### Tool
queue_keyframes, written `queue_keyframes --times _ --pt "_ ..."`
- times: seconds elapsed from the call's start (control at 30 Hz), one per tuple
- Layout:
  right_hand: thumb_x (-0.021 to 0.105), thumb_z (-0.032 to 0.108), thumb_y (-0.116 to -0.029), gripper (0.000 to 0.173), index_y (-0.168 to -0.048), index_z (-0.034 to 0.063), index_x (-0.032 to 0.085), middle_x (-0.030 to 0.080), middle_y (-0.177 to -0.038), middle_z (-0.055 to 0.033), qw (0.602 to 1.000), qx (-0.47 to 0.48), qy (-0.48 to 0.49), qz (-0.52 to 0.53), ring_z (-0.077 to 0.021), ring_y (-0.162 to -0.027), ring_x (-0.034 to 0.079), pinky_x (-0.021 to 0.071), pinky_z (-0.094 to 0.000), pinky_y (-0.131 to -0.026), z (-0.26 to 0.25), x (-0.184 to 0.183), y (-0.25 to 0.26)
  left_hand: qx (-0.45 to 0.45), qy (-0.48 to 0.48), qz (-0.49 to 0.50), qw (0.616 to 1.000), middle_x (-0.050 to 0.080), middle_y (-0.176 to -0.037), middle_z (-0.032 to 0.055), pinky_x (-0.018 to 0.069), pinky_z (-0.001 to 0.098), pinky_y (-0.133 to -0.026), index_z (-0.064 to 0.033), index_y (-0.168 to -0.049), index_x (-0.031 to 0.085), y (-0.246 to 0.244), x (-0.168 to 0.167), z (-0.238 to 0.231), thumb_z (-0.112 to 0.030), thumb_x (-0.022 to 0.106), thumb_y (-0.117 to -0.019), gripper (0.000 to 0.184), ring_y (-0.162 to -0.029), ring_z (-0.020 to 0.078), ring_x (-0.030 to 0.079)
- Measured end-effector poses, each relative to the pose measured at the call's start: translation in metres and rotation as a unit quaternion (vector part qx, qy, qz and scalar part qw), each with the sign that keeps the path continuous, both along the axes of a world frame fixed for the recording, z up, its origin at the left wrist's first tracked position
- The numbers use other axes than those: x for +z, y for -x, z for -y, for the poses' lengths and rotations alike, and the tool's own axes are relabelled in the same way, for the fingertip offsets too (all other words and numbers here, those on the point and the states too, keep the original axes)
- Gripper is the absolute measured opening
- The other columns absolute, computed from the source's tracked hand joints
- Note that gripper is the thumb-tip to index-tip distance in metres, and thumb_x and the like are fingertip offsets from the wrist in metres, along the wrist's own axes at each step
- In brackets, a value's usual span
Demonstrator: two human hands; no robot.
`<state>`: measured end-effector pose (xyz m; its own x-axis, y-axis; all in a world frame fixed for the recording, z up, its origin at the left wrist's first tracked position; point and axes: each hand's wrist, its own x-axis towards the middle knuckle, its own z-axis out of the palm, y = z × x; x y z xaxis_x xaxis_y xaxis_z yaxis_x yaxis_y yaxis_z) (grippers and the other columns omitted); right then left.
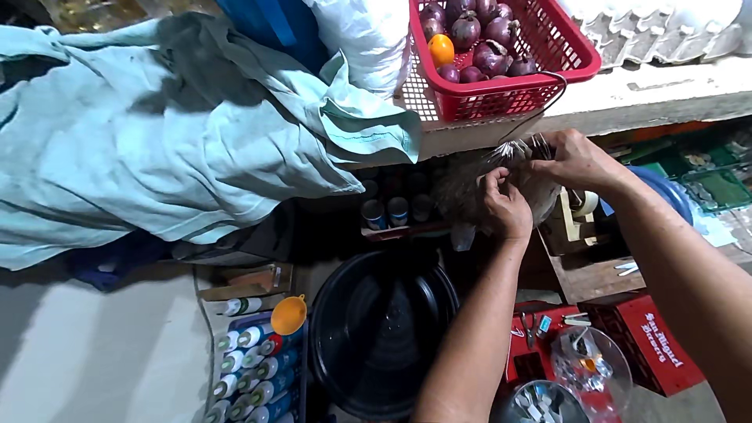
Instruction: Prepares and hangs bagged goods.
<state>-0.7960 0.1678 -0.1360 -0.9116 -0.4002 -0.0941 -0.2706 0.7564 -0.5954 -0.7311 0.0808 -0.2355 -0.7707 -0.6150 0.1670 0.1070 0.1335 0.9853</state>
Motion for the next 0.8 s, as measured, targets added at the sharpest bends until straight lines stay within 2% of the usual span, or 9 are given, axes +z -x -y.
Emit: queue_keyframes --times 0.13,0.3,0.37,0.47,0.57,0.6,0.67,0.8 --pt "0.071 0.016 -0.0928 0.017 -0.106 0.0062 0.073 0.070 -0.090 -0.0106 1.000 0.011 0.009 -0.002 -0.0231 -0.083 0.067 0.0521 -0.0538 -0.077 -0.001 0.002 -0.001 0.006 0.004 -0.018 1.000 0.064 -0.098 0.0116 0.0520 0.0281 -0.075 0.0005 -0.105 0.066 0.000 0.001 -0.004 0.001 0.058 -0.0974 0.011 -0.083 0.0159 0.061" --pt "0.071 0.014 -0.0935 0.012 -0.101 0.0053 0.072 0.067 -0.082 -0.0070 1.000 0.024 0.017 0.001 -0.0163 -0.073 0.062 0.0509 -0.0443 -0.070 -0.002 0.008 -0.003 0.006 0.008 -0.019 1.000 0.064 -0.099 0.0113 0.0517 0.0291 -0.075 -0.0016 -0.103 0.069 -0.005 0.006 -0.007 0.004 0.060 -0.0942 0.013 -0.086 0.0169 0.061" --pt "0.070 0.013 -0.0934 0.011 -0.101 0.0051 0.072 0.066 -0.081 -0.0055 0.999 0.028 0.025 0.005 -0.0135 -0.071 0.061 0.0506 -0.0410 -0.069 -0.003 0.009 -0.003 0.008 0.016 -0.024 1.000 0.065 -0.103 0.0130 0.0524 0.0304 -0.078 -0.0009 -0.103 0.069 -0.005 0.007 -0.008 0.005 0.060 -0.0939 0.014 -0.090 0.0188 0.062" --pt "0.069 0.013 -0.0925 0.011 -0.100 0.0050 0.072 0.067 -0.080 -0.0051 0.999 0.030 0.032 0.008 -0.0128 -0.071 0.063 0.0519 -0.0408 -0.069 -0.004 0.008 -0.002 0.007 0.026 -0.023 0.999 0.066 -0.109 0.0142 0.0535 0.0326 -0.086 -0.0007 -0.105 0.069 -0.007 0.009 -0.009 0.005 0.060 -0.0939 0.016 -0.099 0.0214 0.064" --pt "0.069 0.015 -0.0922 0.010 -0.097 0.0059 0.071 0.066 -0.078 -0.0037 0.999 0.032 0.034 0.006 -0.0114 -0.069 0.061 0.0506 -0.0388 -0.067 -0.004 0.007 -0.003 0.002 0.007 -0.011 1.000 0.069 -0.103 0.0124 0.0549 0.0343 -0.085 -0.0015 -0.107 0.068 -0.009 0.010 -0.012 -0.001 0.063 -0.0965 0.012 -0.095 0.0198 0.067" --pt "0.069 0.015 -0.0918 0.009 -0.096 0.0062 0.071 0.065 -0.077 -0.0027 0.999 0.034 0.035 0.005 -0.0098 -0.068 0.061 0.0503 -0.0369 -0.066 -0.003 0.007 -0.004 0.000 -0.004 -0.003 1.000 0.070 -0.100 0.0125 0.0550 0.0351 -0.082 -0.0013 -0.108 0.068 -0.010 0.011 -0.013 -0.002 0.065 -0.0963 0.012 -0.091 0.0195 0.067" --pt "0.070 0.014 -0.0923 0.008 -0.096 0.0068 0.072 0.066 -0.077 -0.0020 0.999 0.033 0.033 0.011 -0.0087 -0.068 0.061 0.0513 -0.0360 -0.067 -0.001 0.009 -0.005 -0.015 -0.025 0.015 0.999 0.072 -0.102 0.0139 0.0556 0.0364 -0.085 0.0001 -0.115 0.067 -0.014 0.014 -0.014 -0.001 0.065 -0.0964 0.019 -0.092 0.0203 0.069" --pt "0.074 0.013 -0.0919 0.012 -0.102 0.0064 0.073 0.070 -0.084 -0.0072 0.999 -0.001 0.023 0.030 -0.0172 -0.076 0.066 0.0529 -0.0469 -0.074 0.002 0.008 -0.005 -0.051 -0.071 0.031 0.996 0.071 -0.115 0.0206 0.0548 0.0396 -0.090 0.0046 -0.132 0.060 -0.024 0.020 -0.018 0.005 0.052 -0.0987 0.035 -0.102 0.0250 0.069"
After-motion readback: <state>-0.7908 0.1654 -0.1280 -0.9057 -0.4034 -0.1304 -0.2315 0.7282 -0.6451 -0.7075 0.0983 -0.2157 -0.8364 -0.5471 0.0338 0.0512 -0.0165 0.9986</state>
